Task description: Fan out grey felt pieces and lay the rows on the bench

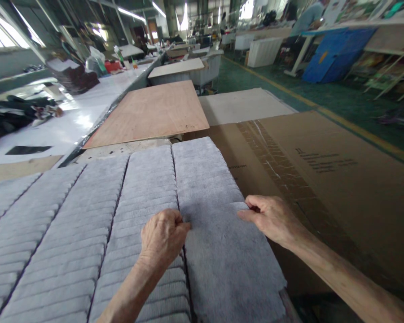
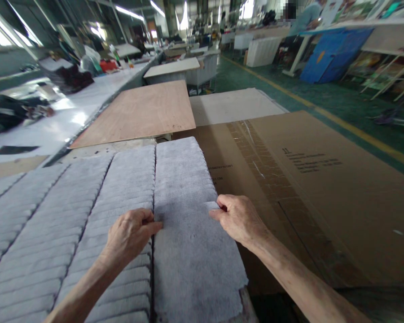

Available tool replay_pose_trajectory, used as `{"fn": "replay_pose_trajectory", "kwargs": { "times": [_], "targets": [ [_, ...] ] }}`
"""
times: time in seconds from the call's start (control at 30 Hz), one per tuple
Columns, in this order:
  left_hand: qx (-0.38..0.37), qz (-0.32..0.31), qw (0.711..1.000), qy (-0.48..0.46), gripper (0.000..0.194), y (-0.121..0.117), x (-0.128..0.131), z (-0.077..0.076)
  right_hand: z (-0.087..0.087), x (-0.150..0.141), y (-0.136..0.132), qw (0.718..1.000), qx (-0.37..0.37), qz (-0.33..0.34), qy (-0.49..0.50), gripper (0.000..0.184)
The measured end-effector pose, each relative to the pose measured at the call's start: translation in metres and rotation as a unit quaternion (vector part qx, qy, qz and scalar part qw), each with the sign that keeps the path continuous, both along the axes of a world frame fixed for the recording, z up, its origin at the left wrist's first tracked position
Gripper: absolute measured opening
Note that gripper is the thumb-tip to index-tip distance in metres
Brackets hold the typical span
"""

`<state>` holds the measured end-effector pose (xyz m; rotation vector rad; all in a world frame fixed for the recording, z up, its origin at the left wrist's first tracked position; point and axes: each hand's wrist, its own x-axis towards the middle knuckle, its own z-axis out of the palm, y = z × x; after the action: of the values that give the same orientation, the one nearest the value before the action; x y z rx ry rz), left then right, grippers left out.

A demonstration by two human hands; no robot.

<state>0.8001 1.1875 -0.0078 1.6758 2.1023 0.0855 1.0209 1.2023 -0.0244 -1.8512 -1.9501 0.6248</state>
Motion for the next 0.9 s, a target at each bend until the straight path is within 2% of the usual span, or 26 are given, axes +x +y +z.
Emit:
{"fn": "replay_pose_trajectory", "kwargs": {
  "times": [0.1, 0.17, 0.2, 0.27, 0.37, 0.5, 0.63, 0.67, 0.8, 0.9],
  "targets": [
    [0.02, -0.012, 0.999, 0.026, 0.014, -0.003, 0.002, -0.002, 0.0, -0.002, -0.003, 1.0, 0.015, 0.002, -0.025, 0.029],
    [0.069, -0.033, 0.996, 0.051, 0.005, -0.006, 0.002, -0.004, 0.0, -0.003, -0.005, 0.997, 0.06, 0.021, -0.042, 0.012],
    [0.1, -0.048, 0.992, 0.062, 0.008, -0.007, 0.001, -0.004, 0.0, -0.003, -0.005, 0.994, 0.086, 0.042, -0.047, 0.01],
    [0.143, -0.081, 0.984, 0.069, 0.025, -0.006, -0.001, -0.005, 0.002, -0.001, -0.002, 0.988, 0.115, 0.089, -0.05, 0.032],
    [0.137, -0.118, 0.982, 0.059, 0.032, 0.0, -0.005, -0.005, 0.005, 0.004, 0.009, 0.99, 0.069, 0.115, -0.046, 0.043],
    [0.083, -0.109, 0.99, 0.037, 0.03, 0.011, -0.006, -0.002, 0.008, 0.007, 0.024, 0.994, 0.007, 0.095, -0.045, 0.037],
    [0.044, -0.098, 0.994, 0.03, 0.008, 0.013, -0.007, 0.002, 0.007, 0.004, 0.021, 0.998, -0.03, 0.051, -0.032, 0.016],
    [0.038, -0.094, 0.994, 0.029, 0.006, 0.012, -0.007, 0.002, 0.005, 0.004, 0.018, 0.998, -0.039, 0.036, -0.026, 0.018],
    [0.039, -0.08, 0.996, 0.017, 0.019, 0.008, -0.009, 0.002, 0.001, 0.003, 0.004, 0.998, -0.055, -0.012, 0.005, 0.033],
    [0.046, -0.073, 0.996, 0.016, 0.022, 0.009, -0.01, 0.0, -0.001, 0.002, 0.001, 0.998, -0.055, -0.031, 0.022, 0.035]
  ]
}}
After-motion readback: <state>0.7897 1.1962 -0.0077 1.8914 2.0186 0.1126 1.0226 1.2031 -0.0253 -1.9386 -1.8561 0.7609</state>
